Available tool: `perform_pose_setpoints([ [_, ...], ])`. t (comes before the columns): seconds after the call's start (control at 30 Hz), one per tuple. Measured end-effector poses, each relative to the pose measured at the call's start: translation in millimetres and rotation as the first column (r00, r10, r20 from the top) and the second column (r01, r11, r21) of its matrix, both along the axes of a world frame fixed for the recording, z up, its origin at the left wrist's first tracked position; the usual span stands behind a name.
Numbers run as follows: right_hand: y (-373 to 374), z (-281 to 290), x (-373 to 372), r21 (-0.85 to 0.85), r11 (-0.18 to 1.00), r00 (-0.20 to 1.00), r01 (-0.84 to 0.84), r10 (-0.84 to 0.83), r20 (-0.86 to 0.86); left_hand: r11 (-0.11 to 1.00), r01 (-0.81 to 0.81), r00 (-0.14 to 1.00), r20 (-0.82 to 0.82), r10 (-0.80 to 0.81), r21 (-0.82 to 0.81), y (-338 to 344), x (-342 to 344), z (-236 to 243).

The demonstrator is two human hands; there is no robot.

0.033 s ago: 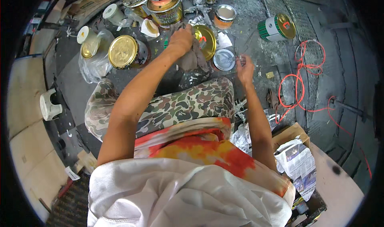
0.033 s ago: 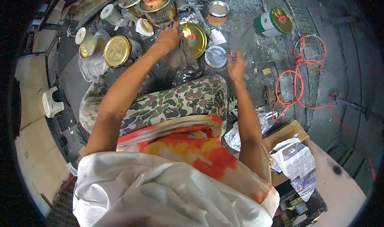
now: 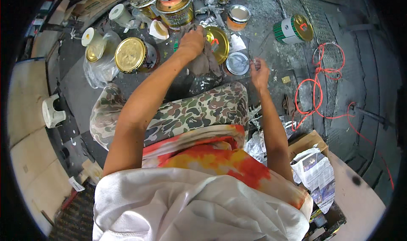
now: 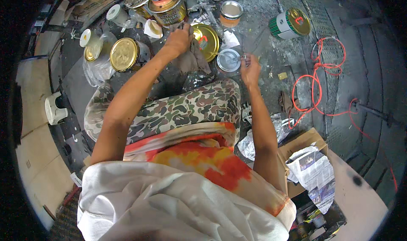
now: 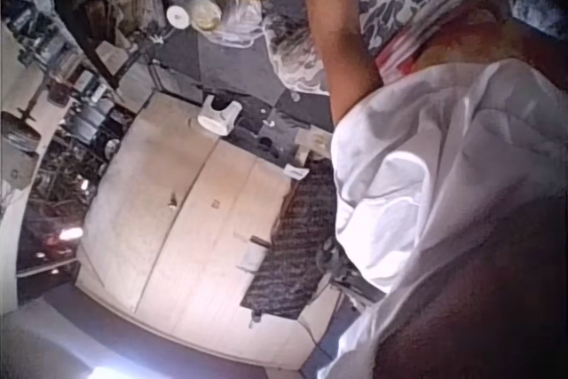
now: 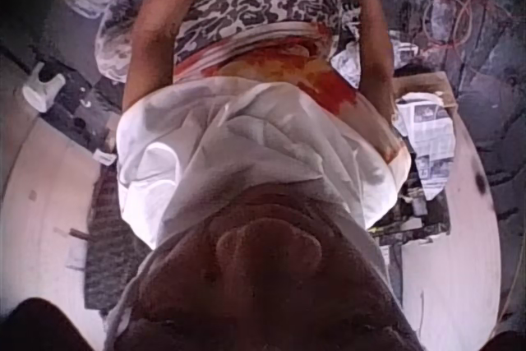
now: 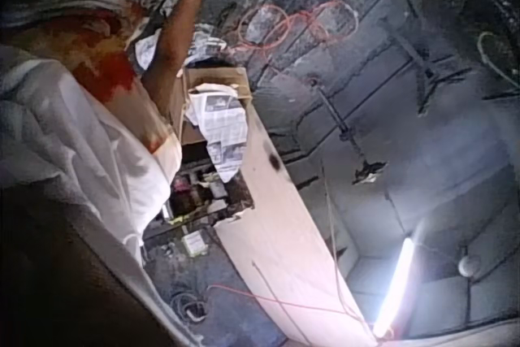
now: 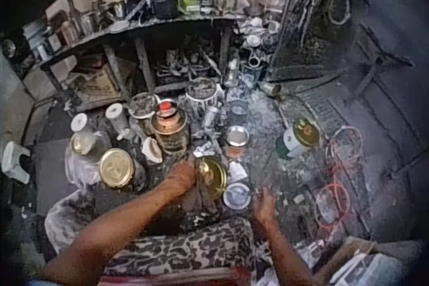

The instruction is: The recorder is wiping and preparing various paint cans and a spray can in an auto body shop environment.

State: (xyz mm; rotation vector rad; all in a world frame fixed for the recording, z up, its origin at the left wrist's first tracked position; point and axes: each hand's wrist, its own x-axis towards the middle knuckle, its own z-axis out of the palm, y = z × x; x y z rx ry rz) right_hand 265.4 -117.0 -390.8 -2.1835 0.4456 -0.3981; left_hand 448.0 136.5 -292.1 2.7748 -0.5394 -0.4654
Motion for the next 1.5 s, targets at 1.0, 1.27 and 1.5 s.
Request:
perform_pose_setpoints([
  [1.0, 47.8, -0.4, 6.0, -0.079, 0.982, 0.984, -0.169, 0.163, -0.075, 0.998, -0.032, 0.996, -0.078, 0.036, 0.045, 0.8, 0.6, 19.0],
  [1.27, 62.7, 18.4, 17.9, -0.031, 0.976, 0.964, -0.213, 0.205, -0.169, 0.998, -0.027, 0.996, -0.087, 0.033, 0.063, 11.8, 9.0, 12.9],
  [1.5, 78.5, 26.3, 34.1, -0.05, 0.97, 0.957, -0.238, 0.226, -0.18, 0.998, -0.055, 0.998, -0.029, 0.056, 0.018, 53.3, 38.9, -15.6],
])
